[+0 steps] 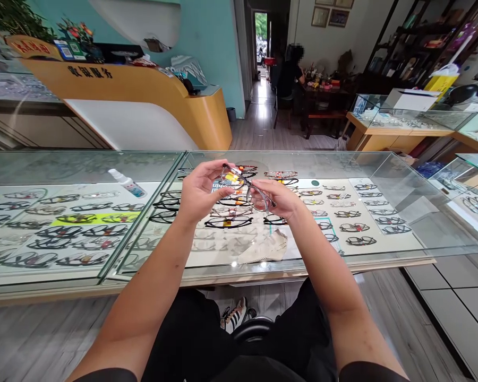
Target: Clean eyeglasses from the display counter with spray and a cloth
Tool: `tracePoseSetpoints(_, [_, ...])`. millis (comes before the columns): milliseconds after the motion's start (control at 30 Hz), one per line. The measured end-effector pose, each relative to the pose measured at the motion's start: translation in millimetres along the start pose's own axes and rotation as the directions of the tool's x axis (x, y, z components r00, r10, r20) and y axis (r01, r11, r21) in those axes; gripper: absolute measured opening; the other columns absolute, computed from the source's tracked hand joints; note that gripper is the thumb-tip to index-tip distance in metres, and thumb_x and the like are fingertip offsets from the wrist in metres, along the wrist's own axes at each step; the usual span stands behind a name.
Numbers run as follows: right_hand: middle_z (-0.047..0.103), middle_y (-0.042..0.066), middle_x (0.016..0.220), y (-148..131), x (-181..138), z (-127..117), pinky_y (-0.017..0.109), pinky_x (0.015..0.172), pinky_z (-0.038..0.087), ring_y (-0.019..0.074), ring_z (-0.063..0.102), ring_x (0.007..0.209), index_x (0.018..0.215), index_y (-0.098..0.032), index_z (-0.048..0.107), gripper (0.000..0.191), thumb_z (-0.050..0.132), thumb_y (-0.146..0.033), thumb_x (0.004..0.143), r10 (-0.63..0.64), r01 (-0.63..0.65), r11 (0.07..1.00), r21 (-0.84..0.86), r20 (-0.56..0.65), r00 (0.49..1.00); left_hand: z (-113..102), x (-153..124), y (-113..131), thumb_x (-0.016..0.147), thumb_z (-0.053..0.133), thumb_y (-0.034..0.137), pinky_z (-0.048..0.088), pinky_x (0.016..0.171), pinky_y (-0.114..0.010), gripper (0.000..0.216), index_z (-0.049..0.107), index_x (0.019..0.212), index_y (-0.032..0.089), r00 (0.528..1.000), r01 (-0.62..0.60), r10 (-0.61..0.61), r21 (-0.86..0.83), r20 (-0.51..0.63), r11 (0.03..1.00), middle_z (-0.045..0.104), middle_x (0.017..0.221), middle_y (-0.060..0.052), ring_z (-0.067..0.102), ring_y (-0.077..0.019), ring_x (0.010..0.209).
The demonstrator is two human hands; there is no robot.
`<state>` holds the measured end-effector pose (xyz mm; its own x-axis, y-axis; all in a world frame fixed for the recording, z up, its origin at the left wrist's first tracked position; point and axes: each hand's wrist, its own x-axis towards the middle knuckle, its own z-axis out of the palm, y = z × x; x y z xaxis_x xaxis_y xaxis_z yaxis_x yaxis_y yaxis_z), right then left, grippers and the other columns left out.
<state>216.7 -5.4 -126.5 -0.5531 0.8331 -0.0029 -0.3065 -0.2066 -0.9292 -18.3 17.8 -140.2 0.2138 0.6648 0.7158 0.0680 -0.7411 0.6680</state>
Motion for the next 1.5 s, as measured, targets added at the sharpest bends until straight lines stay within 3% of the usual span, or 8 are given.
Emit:
tracePoseSetpoints(167, [0.04, -0.009, 0.058, 4.1, 4.0, 1.2, 0.026, 0.054, 0.028, 0.0088, 0.03, 0.054, 0.077, -0.022, 0.063, 0.055, 0.095, -0.067, 0.073, -0.104, 0.092, 0.992, -0.086, -0.141, 0.985, 0.0, -0.5, -1.3, 0.09, 0.086, 0.059, 0.062, 0.1, -0.039, 0.069, 0.068, 0.15, 0.031, 0.997, -0.013, 0.033, 0.258, -0.073, 0.966, 0.058, 0.162, -0.015, 0.067, -0.0302, 0.138])
tracePoseSetpoints(300, [0.054, -0.005, 0.066, 13.6, 9.2, 6.5, 0.029, 0.058, 0.035, 0.012, 0.043, 0.059, 0.083, -0.022, 0.069, 0.058, 0.086, -0.078, 0.077, -0.378, 0.253, 0.891, -0.377, -0.307, 0.873, 11.5, -4.3, 1.5, 0.092, 0.084, 0.049, 0.05, 0.071, -0.029, 0.032, 0.083, 0.109, 0.022, 0.925, 0.228, -0.147, 0.203, -0.35, 0.952, 0.063, 0.085, -0.001, 0.058, -0.0146, 0.074])
tracePoseSetpoints(567, [0.064, -0.001, 0.075, 35.7, 11.6, 14.5, 0.033, 0.067, 0.042, 0.0166, 0.053, 0.066, 0.092, -0.025, 0.069, 0.036, 0.063, -0.058, 0.106, -0.683, 0.285, 0.52, -0.805, -0.192, 0.704, 29.4, -7.4, 15.7, 0.078, 0.09, 0.054, 0.031, 0.059, -0.029, 0.036, 0.083, 0.085, 0.019, 0.873, 0.454, -0.454, -0.042, -0.178, 0.89, 0.035, 0.058, 0.005, 0.032, -0.0113, 0.059])
tracePoseSetpoints(733, [0.063, -0.001, 0.076, 36.1, 12.3, 11.9, 0.033, 0.067, 0.041, 0.0164, 0.053, 0.067, 0.092, -0.025, 0.068, 0.036, 0.06, -0.057, 0.107, -0.694, 0.275, 0.5, -0.822, -0.19, 0.695, 28.9, -6.3, 11.2, 0.078, 0.089, 0.054, 0.028, 0.058, -0.029, 0.036, 0.082, 0.082, 0.019, 0.878, 0.442, -0.444, -0.053, -0.181, 0.895, 0.035, 0.058, 0.005, 0.031, -0.0118, 0.059])
tracePoseSetpoints(867, [0.037, -0.005, 0.062, 32.2, 14.5, 0.2, 0.034, 0.064, 0.029, 0.0144, 0.034, 0.061, 0.067, -0.025, 0.039, 0.057, 0.06, -0.061, 0.106, -0.769, 0.259, 0.503, -0.825, -0.29, 0.57, 20.7, 1.2, 11.8, 0.083, 0.084, 0.051, 0.03, 0.062, -0.03, 0.032, 0.08, 0.086, 0.019, 0.901, 0.406, -0.399, 0.003, -0.169, 0.914, 0.033, 0.06, 0.006, 0.031, -0.012, 0.059])
tracePoseSetpoints(1100, [0.017, -0.004, 0.063, 25.8, 14.9, -13.0, 0.035, 0.062, 0.016, 0.0128, 0.016, 0.062, 0.063, -0.025, 0.02, 0.074, 0.057, -0.077, 0.1, -0.686, 0.228, 0.64, -0.734, -0.412, 0.6, -47.3, 43.7, 31.0, 0.086, 0.078, 0.047, 0.027, 0.063, -0.031, 0.026, 0.083, 0.09, 0.022, 0.907, 0.321, -0.409, 0.471, 0.095, 0.822, 0.034, 0.059, 0.005, 0.035, -0.0145, 0.058])
tracePoseSetpoints(1333, [0.023, -0.005, 0.061, 33.5, 19.2, -14.9, 0.035, 0.062, 0.021, 0.0125, 0.022, 0.061, 0.063, -0.025, 0.027, 0.064, 0.056, -0.065, 0.103, -0.698, 0.203, 0.57, -0.796, -0.338, 0.631, -133.0, 83.0, -15.6, 0.074, 0.086, 0.05, 0.036, 0.068, -0.035, 0.026, 0.086, 0.086, 0.027, 0.657, 0.191, -0.696, 0.829, 0.289, 0.525, 0.067, 0.072, -0.004, 0.056, -0.0216, 0.068])
tracePoseSetpoints(1500, [0.055, -0.006, 0.074, 38.0, 23.1, -19.8, 0.029, 0.062, 0.037, 0.0134, 0.048, 0.065, 0.09, -0.025, 0.056, 0.016, 0.071, -0.031, 0.088, -0.706, 0.259, 0.58, -0.773, -0.318, 0.633, -159.4, 79.6, -55.4, 0.065, 0.089, 0.053, 0.04, 0.073, -0.034, 0.037, 0.086, 0.087, 0.024, 0.554, 0.174, -0.794, 0.898, 0.25, 0.404, 0.079, 0.088, -0.009, 0.062, -0.0241, 0.08])
